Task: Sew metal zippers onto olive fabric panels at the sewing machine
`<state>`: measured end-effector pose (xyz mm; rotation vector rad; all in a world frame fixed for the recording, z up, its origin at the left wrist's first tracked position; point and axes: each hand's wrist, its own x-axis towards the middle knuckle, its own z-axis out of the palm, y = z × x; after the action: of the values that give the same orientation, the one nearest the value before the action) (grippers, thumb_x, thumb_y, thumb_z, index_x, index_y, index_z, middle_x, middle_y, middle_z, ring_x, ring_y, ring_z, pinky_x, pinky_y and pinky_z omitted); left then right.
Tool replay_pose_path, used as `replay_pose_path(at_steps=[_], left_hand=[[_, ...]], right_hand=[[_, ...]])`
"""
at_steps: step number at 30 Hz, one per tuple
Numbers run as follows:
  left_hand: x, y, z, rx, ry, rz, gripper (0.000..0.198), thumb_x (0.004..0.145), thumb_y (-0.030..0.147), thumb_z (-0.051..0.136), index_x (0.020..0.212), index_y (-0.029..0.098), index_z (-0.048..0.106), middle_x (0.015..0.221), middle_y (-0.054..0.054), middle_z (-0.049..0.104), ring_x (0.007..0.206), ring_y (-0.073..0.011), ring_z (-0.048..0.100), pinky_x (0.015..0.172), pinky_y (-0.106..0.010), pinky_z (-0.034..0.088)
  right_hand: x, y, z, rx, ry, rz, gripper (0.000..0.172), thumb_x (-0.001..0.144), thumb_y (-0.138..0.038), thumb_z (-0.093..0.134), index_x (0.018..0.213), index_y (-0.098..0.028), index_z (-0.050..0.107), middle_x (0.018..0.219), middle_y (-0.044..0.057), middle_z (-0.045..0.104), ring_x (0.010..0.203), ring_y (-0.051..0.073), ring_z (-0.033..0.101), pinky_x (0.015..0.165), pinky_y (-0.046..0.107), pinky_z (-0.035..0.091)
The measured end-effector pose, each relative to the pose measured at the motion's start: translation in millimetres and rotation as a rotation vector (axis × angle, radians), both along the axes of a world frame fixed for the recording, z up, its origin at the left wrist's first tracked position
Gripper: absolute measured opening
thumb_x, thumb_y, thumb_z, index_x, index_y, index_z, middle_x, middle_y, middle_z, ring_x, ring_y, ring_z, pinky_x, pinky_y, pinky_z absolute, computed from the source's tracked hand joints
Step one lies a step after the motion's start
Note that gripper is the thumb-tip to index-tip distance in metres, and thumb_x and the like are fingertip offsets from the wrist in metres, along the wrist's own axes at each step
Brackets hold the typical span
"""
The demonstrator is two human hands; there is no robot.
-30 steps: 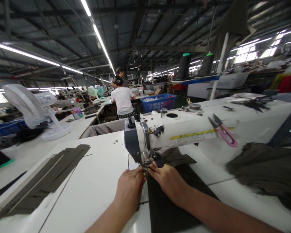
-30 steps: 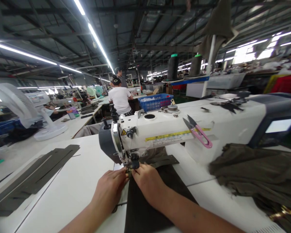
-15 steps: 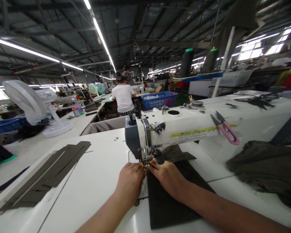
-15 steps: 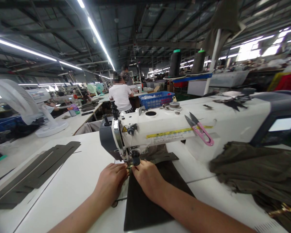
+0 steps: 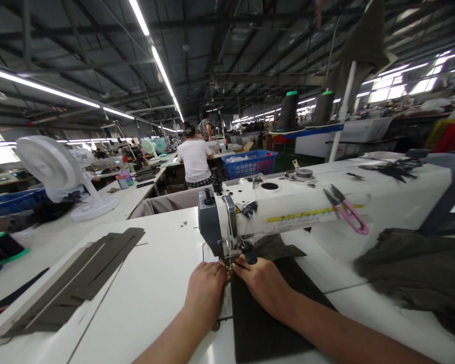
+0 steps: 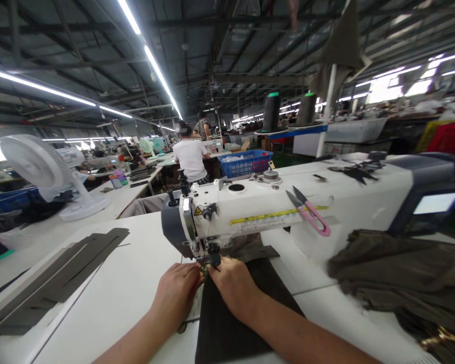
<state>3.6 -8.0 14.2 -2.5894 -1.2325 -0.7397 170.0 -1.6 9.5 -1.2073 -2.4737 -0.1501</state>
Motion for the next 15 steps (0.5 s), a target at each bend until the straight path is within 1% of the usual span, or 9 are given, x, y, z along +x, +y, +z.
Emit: replay_pose_path(at_steps=[3, 6, 7, 8, 9, 10, 12, 13, 15], left_hand=[[1, 0, -3.1, 0.01, 0.011, 0.042, 0.007, 0.08, 0.012, 0.054, 0.076, 0.014, 0.058, 0.08, -0.006, 0.067, 0.074, -0.0219, 0.063, 0.067, -0.036, 0.05], [1, 1, -0.9, -0.015, 0.022, 0.069, 0.004, 0.08, 0.015, 0.056, 0.077, 0.015, 0.06, 0.081, -0.007, 0.067, 0.075, -0.0223, 0.064, 0.069, -0.037, 0.05], [0, 0, 1.7, -0.033, 0.028, 0.071, 0.004, 0.08, 0.015, 0.057, 0.078, 0.015, 0.06, 0.083, -0.007, 0.068, 0.076, -0.0221, 0.064, 0.07, -0.037, 0.05], [-1, -2, 5.2, -0.054, 0.031, 0.069, 0.004, 0.079, 0.014, 0.057, 0.079, 0.015, 0.061, 0.085, -0.007, 0.068, 0.077, -0.0219, 0.064, 0.071, -0.036, 0.051], [-3, -4, 9.3, -0.075, 0.03, 0.059, 0.005, 0.078, 0.013, 0.058, 0.08, 0.016, 0.062, 0.089, -0.007, 0.068, 0.08, -0.0219, 0.064, 0.072, -0.036, 0.051], [-6, -9, 13.9, -0.091, 0.023, 0.044, 0.009, 0.077, 0.011, 0.058, 0.082, 0.016, 0.063, 0.093, -0.007, 0.067, 0.084, -0.022, 0.063, 0.075, -0.036, 0.05], [-11, -22, 22.6, -0.107, -0.01, 0.003, 0.015, 0.077, 0.009, 0.056, 0.087, 0.018, 0.064, 0.098, -0.006, 0.066, 0.091, -0.0217, 0.061, 0.079, -0.036, 0.049], [-13, -31, 26.2, -0.113, -0.026, -0.019, 0.017, 0.078, 0.009, 0.055, 0.087, 0.019, 0.064, 0.098, -0.005, 0.066, 0.093, -0.0214, 0.06, 0.08, -0.036, 0.048], [-16, -49, 31.2, -0.134, -0.04, -0.053, 0.017, 0.08, 0.01, 0.052, 0.086, 0.021, 0.064, 0.093, -0.003, 0.067, 0.091, -0.0205, 0.06, 0.082, -0.037, 0.047]], right_hand=[[-2, 1, 1.3, -0.028, 0.019, 0.003, 0.021, 0.083, -0.008, 0.047, 0.093, -0.018, 0.064, 0.094, 0.006, 0.066, 0.084, 0.019, 0.061, 0.073, 0.029, 0.047], [5, 3, 7.0, -0.043, 0.023, -0.003, 0.016, 0.084, -0.013, 0.049, 0.089, -0.016, 0.064, 0.092, 0.007, 0.065, 0.085, 0.019, 0.06, 0.077, 0.03, 0.046], [10, 3, 9.5, -0.031, 0.025, -0.025, 0.014, 0.083, -0.016, 0.052, 0.09, -0.015, 0.063, 0.094, 0.008, 0.065, 0.089, 0.02, 0.06, 0.08, 0.032, 0.045], [16, 0, 11.8, -0.008, 0.022, -0.064, 0.015, 0.081, -0.02, 0.055, 0.093, -0.014, 0.063, 0.099, 0.011, 0.064, 0.094, 0.023, 0.058, 0.084, 0.036, 0.044], [24, -4, 13.2, 0.02, 0.013, -0.115, 0.021, 0.079, -0.022, 0.057, 0.097, -0.012, 0.062, 0.103, 0.013, 0.063, 0.098, 0.026, 0.056, 0.086, 0.04, 0.043], [32, -12, 13.2, 0.051, -0.005, -0.171, 0.027, 0.078, -0.023, 0.059, 0.101, -0.01, 0.061, 0.106, 0.016, 0.062, 0.099, 0.028, 0.055, 0.086, 0.042, 0.043], [44, -35, 6.9, 0.107, -0.054, -0.234, 0.034, 0.075, -0.021, 0.058, 0.107, -0.009, 0.059, 0.103, 0.017, 0.063, 0.093, 0.03, 0.058, 0.078, 0.042, 0.047], [48, -49, 0.1, 0.136, -0.074, -0.222, 0.036, 0.073, -0.019, 0.057, 0.107, -0.01, 0.059, 0.097, 0.016, 0.065, 0.086, 0.029, 0.06, 0.071, 0.04, 0.05], [48, -79, -19.6, 0.204, -0.065, -0.126, 0.036, 0.071, -0.018, 0.055, 0.107, -0.013, 0.06, 0.092, 0.015, 0.066, 0.08, 0.028, 0.061, 0.062, 0.035, 0.051]])
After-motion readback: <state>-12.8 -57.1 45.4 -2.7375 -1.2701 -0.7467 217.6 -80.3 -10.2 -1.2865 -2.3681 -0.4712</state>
